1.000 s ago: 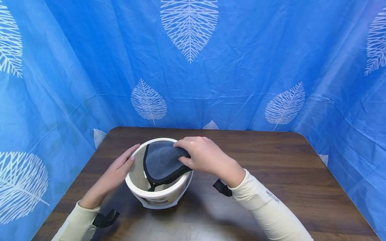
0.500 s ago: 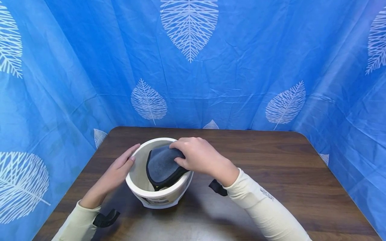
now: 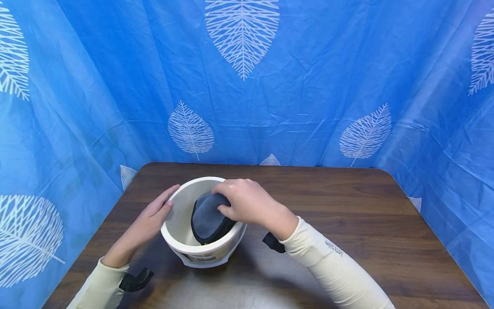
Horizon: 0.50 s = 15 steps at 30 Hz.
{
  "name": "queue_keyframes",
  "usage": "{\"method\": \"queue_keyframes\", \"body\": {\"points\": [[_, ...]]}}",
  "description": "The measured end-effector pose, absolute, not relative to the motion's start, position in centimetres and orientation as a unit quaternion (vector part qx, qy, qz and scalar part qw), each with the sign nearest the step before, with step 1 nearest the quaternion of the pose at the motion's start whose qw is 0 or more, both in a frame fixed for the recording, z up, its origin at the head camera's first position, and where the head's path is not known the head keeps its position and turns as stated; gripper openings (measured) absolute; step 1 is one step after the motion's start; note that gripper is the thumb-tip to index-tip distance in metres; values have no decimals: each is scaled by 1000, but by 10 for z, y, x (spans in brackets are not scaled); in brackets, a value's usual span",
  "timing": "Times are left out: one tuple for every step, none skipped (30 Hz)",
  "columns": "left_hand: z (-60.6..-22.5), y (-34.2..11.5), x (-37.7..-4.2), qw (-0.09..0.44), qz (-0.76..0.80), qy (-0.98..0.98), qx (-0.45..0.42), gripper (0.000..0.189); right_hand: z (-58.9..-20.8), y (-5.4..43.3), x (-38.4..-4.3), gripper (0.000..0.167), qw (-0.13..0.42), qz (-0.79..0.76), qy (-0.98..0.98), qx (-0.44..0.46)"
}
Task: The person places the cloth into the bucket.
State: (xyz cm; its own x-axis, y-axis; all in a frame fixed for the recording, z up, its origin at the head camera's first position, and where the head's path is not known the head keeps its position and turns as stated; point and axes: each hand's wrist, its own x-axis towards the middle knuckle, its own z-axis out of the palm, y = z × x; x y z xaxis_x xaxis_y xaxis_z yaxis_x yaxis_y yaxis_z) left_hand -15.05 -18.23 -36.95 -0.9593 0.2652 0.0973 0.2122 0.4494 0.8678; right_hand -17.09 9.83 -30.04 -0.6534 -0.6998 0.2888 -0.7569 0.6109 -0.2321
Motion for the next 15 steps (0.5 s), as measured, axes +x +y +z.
{"method": "queue_keyframes", "body": {"points": [[-369,-182,-150,27,505,851,140,51,-301,98,-171,32,85,168,-892,410],[-369,-182,-150,27,505,851,141,51,-301,97,-171,32,84,168,-891,412],[-368,-182,-150,28,504,851,142,51,-302,97,-171,32,83,168,-891,413],[-368,-182,-149,28,505,851,141,51,-302,96,-171,32,82,168,-891,415],[-367,-183,-149,29,505,851,141,51,-303,95,-171,32,80,167,-890,415],[-367,-182,-149,29,505,851,142,51,-303,94,-171,31,78,167,-891,416],[-367,-183,-149,30,505,851,142,51,-304,94,-171,32,76,167,-891,415],[-366,-183,-148,30,506,850,141,51,-304,93,-171,32,75,166,-892,414],[-366,-183,-148,31,507,850,141,51,-304,92,-171,31,74,164,-893,413],[-366,-183,-148,32,508,849,140,51,-305,91,-172,31,72,162,-893,413],[-366,-183,-148,32,508,849,141,52,-305,91,-171,31,71,161,-894,413],[-366,-183,-147,32,509,849,140,52,-305,90,-171,31,70,159,-894,413],[-366,-183,-147,33,510,848,140,52,-306,90,-172,31,68,158,-894,413],[-366,-183,-148,32,510,848,140,52,-306,89,-172,31,67,156,-895,413],[-366,-183,-148,32,510,848,140,52,-306,89,-172,31,65,155,-895,412]]}}
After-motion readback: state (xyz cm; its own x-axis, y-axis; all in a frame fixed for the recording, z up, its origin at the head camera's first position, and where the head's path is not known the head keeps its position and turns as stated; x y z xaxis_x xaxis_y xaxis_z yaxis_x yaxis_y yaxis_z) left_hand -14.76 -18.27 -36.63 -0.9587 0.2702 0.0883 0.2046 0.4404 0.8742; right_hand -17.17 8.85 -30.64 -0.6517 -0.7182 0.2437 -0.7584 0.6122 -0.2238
